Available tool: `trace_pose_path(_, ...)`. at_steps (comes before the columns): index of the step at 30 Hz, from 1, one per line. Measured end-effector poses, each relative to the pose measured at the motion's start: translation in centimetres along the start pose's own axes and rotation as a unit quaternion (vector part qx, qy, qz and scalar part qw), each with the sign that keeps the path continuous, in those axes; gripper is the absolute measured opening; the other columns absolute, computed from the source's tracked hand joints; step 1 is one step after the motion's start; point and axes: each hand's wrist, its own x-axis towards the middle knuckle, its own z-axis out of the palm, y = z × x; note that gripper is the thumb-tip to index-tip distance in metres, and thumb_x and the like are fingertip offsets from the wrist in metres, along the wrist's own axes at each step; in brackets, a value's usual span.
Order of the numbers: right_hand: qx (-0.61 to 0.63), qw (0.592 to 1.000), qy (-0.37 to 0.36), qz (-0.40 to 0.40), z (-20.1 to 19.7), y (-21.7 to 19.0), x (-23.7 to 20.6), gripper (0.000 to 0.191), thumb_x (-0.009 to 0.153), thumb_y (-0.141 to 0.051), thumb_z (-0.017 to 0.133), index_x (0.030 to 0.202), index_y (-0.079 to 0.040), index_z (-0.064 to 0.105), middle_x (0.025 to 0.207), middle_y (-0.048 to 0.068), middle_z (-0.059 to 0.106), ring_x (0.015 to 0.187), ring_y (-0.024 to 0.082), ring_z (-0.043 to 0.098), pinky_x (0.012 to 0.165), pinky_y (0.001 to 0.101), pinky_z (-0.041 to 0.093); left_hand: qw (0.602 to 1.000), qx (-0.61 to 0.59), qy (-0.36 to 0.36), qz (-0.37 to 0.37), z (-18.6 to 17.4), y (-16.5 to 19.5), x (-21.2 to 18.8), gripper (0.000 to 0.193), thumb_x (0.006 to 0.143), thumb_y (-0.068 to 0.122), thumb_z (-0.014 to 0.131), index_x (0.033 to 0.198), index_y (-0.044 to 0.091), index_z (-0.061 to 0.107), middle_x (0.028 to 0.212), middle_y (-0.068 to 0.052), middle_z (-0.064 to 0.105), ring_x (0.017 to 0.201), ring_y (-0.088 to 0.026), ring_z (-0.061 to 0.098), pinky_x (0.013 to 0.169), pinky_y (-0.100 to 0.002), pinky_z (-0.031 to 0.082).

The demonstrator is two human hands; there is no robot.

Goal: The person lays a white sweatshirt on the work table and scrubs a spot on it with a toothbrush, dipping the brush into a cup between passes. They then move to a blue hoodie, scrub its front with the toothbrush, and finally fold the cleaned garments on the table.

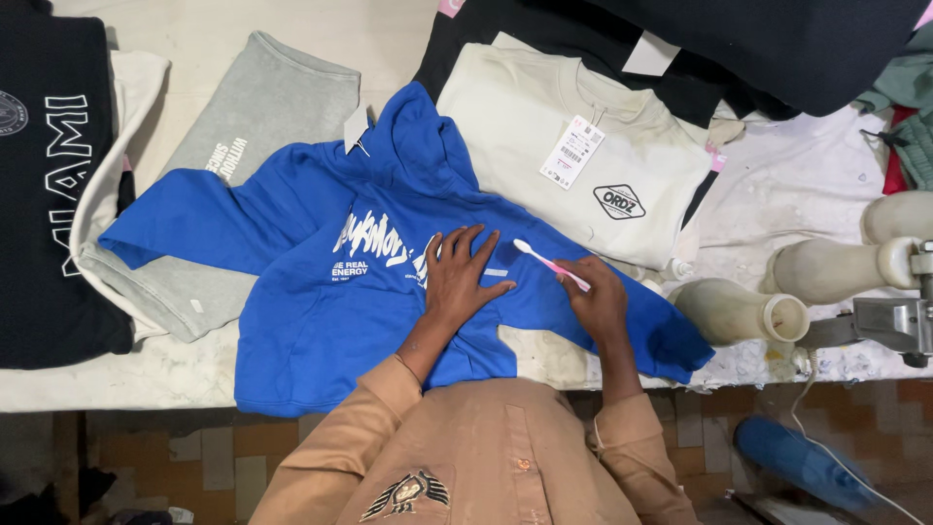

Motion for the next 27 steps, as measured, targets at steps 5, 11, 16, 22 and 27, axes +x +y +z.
trace_pose_path(5,0.037,0.996,-0.076,-0.023,-0.2,-0.4,0.3,0.030,0.079,-0.008,0.082,0.107,-0.017,0.081,0.093,0.005,0.074,0.085,0.022,0.070,0.072,0.0318,0.053,1.000,0.000,0.017,0.008,-0.1,0.0,0.0,0.088,0.069,0.062,0.082,0.142,0.019,0.060,0.144,-0.009,0.053,0.137,-0.031,0.043,0.118,-0.057,0.021)
trace_pose_path(11,0.054,0.996,-0.062,-0.024,-0.2,-0.7,0.2,0.028,0.082,-0.008,0.081,0.109,-0.016,0.080,0.093,0.005,0.074,0.085,0.022,0.071,0.073,0.0322,0.053,1.000,-0.001,0.011,0.002,-0.2,0.2,0.1,0.088,0.069,0.062,0.082,0.143,0.020,0.059,0.145,-0.009,0.054,0.138,-0.030,0.042,0.119,-0.056,0.021)
trace_pose_path(16,0.020,1.000,0.001,-0.013,0.1,-0.6,0.0,0.028,0.084,-0.007,0.079,0.111,-0.016,0.080,0.094,0.005,0.072,0.085,0.022,0.069,0.073,0.0327,0.052,1.000,-0.007,0.009,-0.002,-0.3,0.3,0.2,0.095,0.068,0.062,0.082,0.145,0.014,0.055,0.145,-0.009,0.053,0.138,-0.029,0.042,0.118,-0.055,0.021)
trace_pose_path(22,0.019,0.999,-0.043,-0.010,-0.3,-1.1,-0.1,0.027,0.082,-0.010,0.081,0.108,-0.018,0.080,0.090,0.005,0.072,0.079,0.020,0.068,0.067,0.0324,0.051,1.000,-0.009,0.014,-0.002,-0.2,0.3,0.1,0.102,0.066,0.062,0.083,0.147,0.008,0.051,0.145,-0.008,0.053,0.137,-0.028,0.043,0.119,-0.054,0.021)
trace_pose_path(27,0.069,0.995,-0.031,-0.061,0.1,-1.7,0.1,0.027,0.083,-0.011,0.082,0.109,-0.018,0.079,0.088,0.006,0.070,0.075,0.022,0.067,0.066,0.0335,0.051,1.000,-0.008,0.022,0.003,-0.1,0.3,0.2,0.106,0.065,0.062,0.085,0.147,0.006,0.049,0.145,-0.009,0.053,0.137,-0.029,0.043,0.119,-0.054,0.022)
